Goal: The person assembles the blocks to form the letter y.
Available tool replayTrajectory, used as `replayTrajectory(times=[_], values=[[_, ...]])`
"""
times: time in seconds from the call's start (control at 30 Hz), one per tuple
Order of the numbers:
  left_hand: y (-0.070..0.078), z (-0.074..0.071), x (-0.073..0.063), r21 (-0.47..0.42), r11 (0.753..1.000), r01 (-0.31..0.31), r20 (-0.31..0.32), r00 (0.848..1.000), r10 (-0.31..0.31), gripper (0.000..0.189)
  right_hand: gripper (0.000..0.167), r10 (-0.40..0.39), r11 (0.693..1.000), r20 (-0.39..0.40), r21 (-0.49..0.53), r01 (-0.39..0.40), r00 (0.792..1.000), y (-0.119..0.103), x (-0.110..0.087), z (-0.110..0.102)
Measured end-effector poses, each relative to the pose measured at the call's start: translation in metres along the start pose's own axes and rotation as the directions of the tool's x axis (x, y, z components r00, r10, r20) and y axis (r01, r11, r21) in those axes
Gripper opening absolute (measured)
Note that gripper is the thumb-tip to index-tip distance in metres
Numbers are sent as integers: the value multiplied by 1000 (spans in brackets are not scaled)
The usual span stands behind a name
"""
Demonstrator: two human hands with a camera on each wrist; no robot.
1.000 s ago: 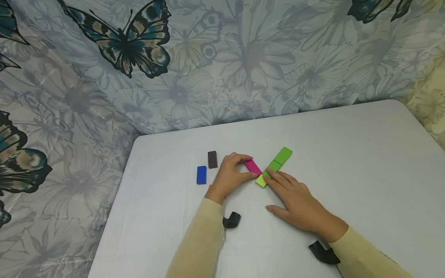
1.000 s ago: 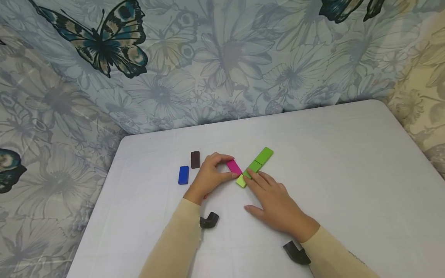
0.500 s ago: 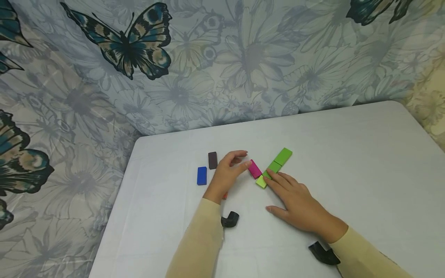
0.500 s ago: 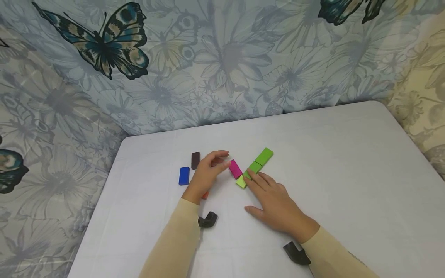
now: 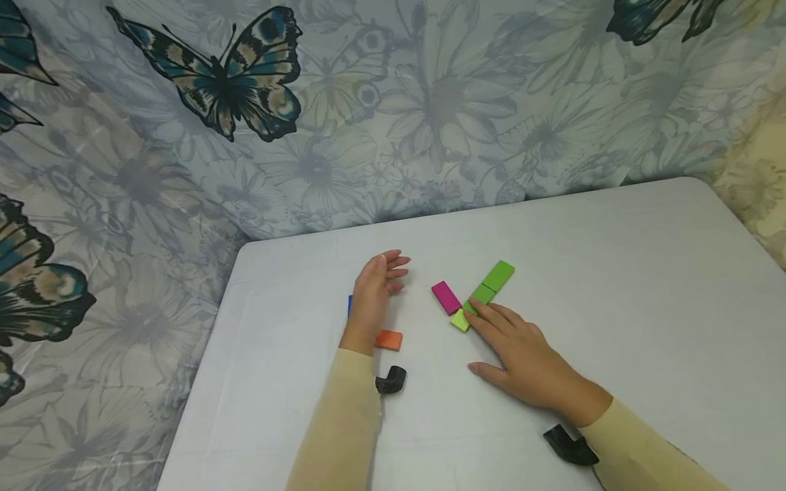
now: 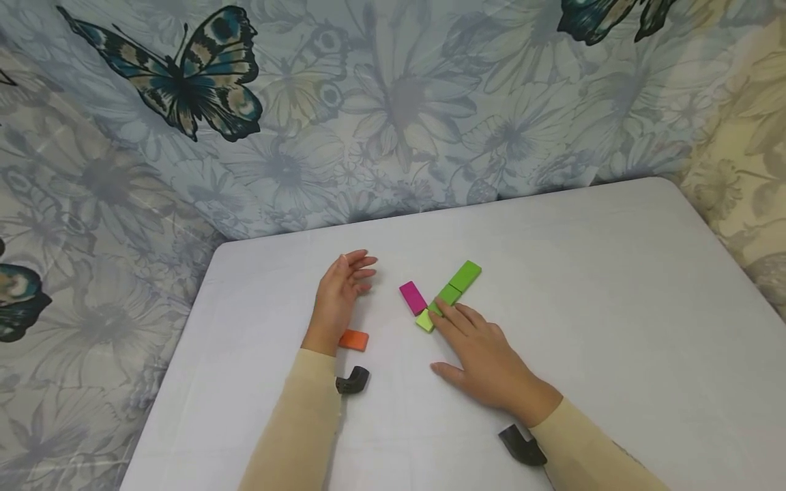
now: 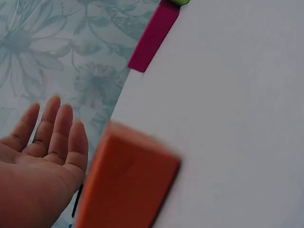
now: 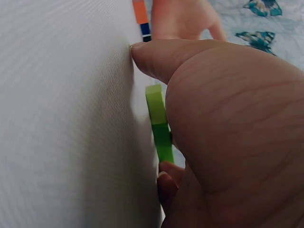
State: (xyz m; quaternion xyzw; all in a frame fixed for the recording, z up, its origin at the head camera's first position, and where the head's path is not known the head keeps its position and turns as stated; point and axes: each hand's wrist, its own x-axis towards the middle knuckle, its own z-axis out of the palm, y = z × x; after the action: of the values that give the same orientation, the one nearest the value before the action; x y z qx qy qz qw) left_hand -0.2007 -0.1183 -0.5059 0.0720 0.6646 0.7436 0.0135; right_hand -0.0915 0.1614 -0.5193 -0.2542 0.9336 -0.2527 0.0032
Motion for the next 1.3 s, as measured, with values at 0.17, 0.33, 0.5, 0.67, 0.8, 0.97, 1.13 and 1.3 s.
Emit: replayTrajectory(times=[0.17,0.33,0.5,0.67,0.8,0.97,1.13,1.3], values=[[11,-19,0,-102,992,-71,-92,994,62,54,83,-2,1000,-4,7,2,1000,1,-1,-1],[14,-40,1,-156,983,-100,-156,985,75,52,83,2,1000,1,8,-2,1000,2,-1,-2],[12,-61,0,-180,978,-106,-201,977,69,55,83,-3,1000,1,4,3,1000,2,0,-4],[4,-74,-2,-191,979,-77,-220,975,34,54,83,-3,1000,-1,6,3,1000,3,-1,-4],[-4,-79,-2,-134,990,-42,-179,984,17,50,83,-3,1000,-7,11,3,1000,2,-1,-4],[-12,-83,-6,-21,1000,-20,-121,993,17,51,83,1,1000,-1,18,-1,1000,3,-1,-2],[-10,-91,-17,96,995,26,-40,999,-22,54,84,-8,1000,-12,16,8,1000,2,-2,1],[0,-104,-29,256,965,56,11,998,-61,46,83,-19,1000,-16,18,19,1000,1,1,1]])
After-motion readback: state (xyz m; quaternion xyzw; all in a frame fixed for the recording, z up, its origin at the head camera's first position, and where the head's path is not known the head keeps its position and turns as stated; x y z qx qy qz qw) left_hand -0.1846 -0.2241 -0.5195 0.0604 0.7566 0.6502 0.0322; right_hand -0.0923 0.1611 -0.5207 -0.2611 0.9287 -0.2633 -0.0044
